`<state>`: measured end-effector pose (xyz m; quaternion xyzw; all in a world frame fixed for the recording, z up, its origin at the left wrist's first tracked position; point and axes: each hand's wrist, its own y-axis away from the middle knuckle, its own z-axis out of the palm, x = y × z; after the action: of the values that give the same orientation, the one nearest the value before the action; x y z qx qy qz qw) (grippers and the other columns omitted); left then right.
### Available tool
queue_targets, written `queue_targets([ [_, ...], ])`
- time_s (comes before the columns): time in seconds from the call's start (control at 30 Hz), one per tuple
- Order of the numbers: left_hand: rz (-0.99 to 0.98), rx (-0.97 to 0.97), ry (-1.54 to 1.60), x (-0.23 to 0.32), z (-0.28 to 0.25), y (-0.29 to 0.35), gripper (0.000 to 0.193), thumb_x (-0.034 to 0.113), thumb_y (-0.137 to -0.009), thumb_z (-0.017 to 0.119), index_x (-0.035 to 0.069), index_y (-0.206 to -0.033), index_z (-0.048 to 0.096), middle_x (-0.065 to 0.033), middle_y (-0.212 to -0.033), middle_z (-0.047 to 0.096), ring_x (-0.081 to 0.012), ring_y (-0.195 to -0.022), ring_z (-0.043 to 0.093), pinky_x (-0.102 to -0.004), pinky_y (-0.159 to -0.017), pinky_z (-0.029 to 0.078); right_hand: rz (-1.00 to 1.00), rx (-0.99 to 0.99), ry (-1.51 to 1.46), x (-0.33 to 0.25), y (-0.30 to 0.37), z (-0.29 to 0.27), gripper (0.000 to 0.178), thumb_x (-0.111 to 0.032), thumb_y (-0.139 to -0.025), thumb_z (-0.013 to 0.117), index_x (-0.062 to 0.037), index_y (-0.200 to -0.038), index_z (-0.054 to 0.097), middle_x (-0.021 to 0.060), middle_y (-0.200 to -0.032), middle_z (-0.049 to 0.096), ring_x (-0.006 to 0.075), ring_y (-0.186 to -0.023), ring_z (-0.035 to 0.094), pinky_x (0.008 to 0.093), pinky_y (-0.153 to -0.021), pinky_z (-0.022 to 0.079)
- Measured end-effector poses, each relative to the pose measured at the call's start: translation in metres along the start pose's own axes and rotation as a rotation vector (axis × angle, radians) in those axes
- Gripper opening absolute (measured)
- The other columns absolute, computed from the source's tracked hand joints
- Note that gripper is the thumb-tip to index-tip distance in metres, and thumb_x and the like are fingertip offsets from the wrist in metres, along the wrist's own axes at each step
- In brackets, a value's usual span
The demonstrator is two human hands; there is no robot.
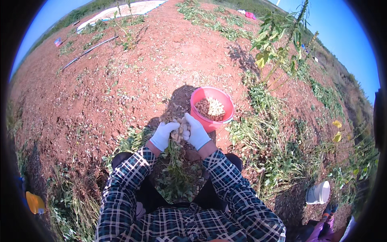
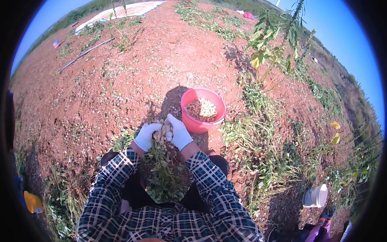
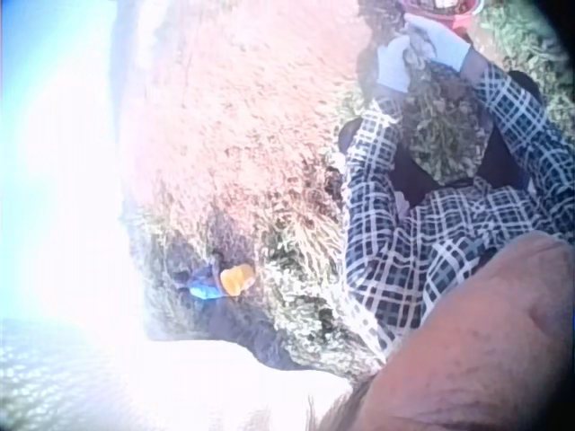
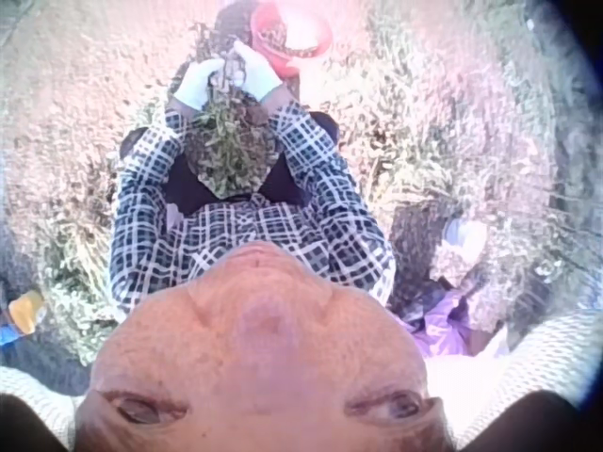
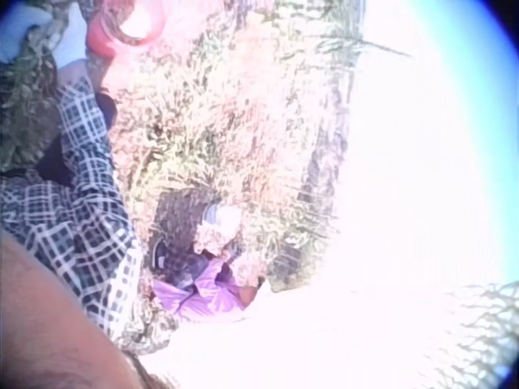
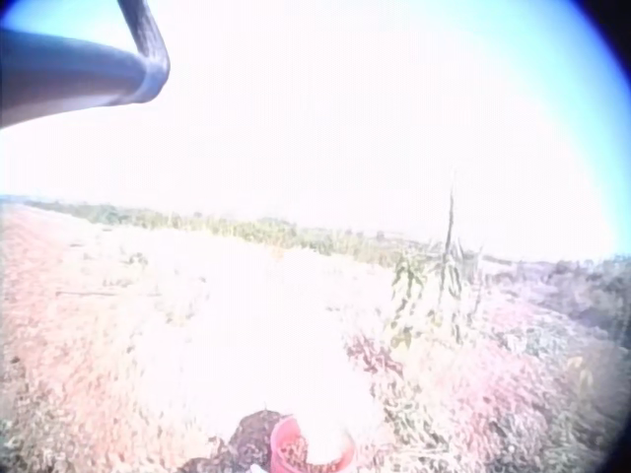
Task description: The person sits on the ground and cleans harvested root vegetables by hand. They remove soil and green tops from the roots and place the cleaned produce into a red bucket.
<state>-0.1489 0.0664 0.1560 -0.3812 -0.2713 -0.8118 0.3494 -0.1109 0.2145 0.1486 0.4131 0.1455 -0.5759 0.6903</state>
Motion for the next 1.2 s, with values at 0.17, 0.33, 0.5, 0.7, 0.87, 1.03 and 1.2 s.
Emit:
queue_targets([
  [0.17, 0.012, -0.049, -0.098, -0.003, -0.009, -0.003, 0.021, 0.018, -0.084, 0.056, 0.003, -0.07, 0.061, -0.0069, -0.055, 0.057, -0.0149, -0.043, 0.05, -0.0264, -0.041, 0.039, -0.178, -0.054, 0.566, -0.008, 0.023, 0.02, 0.041, -0.045, -0.094, 0.045, -0.0059, -0.087, 0.055, 0.0003, -0.049, 0.044, 0.0101, -0.035, 0.038, 0.0241, -0.033, 0.028],
  [0.33, -0.019, 0.027, -0.184, 0.005, 0.003, 0.001, 0.022, 0.017, -0.083, 0.057, 0.002, -0.067, 0.061, -0.0065, -0.056, 0.058, -0.014, -0.045, 0.053, -0.0254, -0.043, 0.04, -0.192, -0.074, 0.634, -0.014, 0.035, 0.021, 0.042, -0.045, -0.094, 0.045, -0.0048, -0.085, 0.054, 0.0006, -0.052, 0.045, 0.0096, -0.035, 0.039, 0.0225, -0.033, 0.028],
  [0.5, -0.064, -0.065, -0.396, 0.002, -0.009, -0.003, 0.013, 0.014, -0.082, 0.059, 0.002, -0.078, 0.062, -0.0049, -0.064, 0.061, -0.0129, -0.053, 0.057, -0.0251, -0.05, 0.045, -0.126, -0.063, 0.726, -0.016, 0.036, 0.021, 0.034, -0.038, -0.095, 0.048, -0.0059, -0.084, 0.054, -0.0005, -0.056, 0.046, 0.0088, -0.037, 0.04, 0.0215, -0.035, 0.03],
  [0.7, -0.017, -0.084, -0.232, -0.002, -0.009, 0.0, 0.014, 0.014, -0.082, 0.057, 0.001, -0.085, 0.062, -0.0053, -0.064, 0.062, -0.0131, -0.051, 0.057, -0.0255, -0.047, 0.045, -0.129, -0.128, 0.673, -0.016, 0.035, 0.014, 0.031, -0.035, -0.095, 0.048, -0.0056, -0.086, 0.054, -0.0004, -0.057, 0.047, 0.0085, -0.037, 0.041, 0.022, -0.035, 0.032],
  [0.87, 0.027, 0.006, -0.154, -0.006, -0.005, -0.002, 0.015, 0.014, -0.083, 0.057, 0.001, -0.081, 0.063, -0.0052, -0.063, 0.061, -0.0129, -0.052, 0.057, -0.0249, -0.049, 0.046, -0.145, -0.08, 0.66, -0.015, 0.035, 0.019, 0.03, -0.035, -0.094, 0.049, -0.0058, -0.086, 0.053, 0.0003, -0.057, 0.047, 0.0088, -0.038, 0.042, 0.0229, -0.035, 0.033],
  [1.03, -0.059, -0.117, -0.399, 0.0, -0.017, -0.005, 0.018, 0.016, -0.081, 0.063, 0.0, -0.091, 0.063, -0.0056, -0.08, 0.065, -0.0121, -0.067, 0.06, -0.0259, -0.059, 0.047, -0.184, -0.04, 0.793, -0.013, 0.028, 0.016, 0.028, -0.033, -0.095, 0.047, -0.0059, -0.089, 0.052, 0.0004, -0.057, 0.046, 0.0092, -0.038, 0.04, 0.023, -0.035, 0.03],
  [1.2, -0.103, -0.124, -0.315, 0.004, -0.011, 0.003, 0.018, 0.018, -0.083, 0.06, 0.002, -0.077, 0.063, -0.0054, -0.064, 0.062, -0.0129, -0.053, 0.057, -0.0251, -0.05, 0.044, -0.252, -0.096, 0.727, -0.011, 0.031, 0.014, 0.027, -0.03, -0.096, 0.044, -0.0056, -0.09, 0.053, 0.0004, -0.057, 0.047, 0.009, -0.038, 0.041, 0.0225, -0.036, 0.031],
])
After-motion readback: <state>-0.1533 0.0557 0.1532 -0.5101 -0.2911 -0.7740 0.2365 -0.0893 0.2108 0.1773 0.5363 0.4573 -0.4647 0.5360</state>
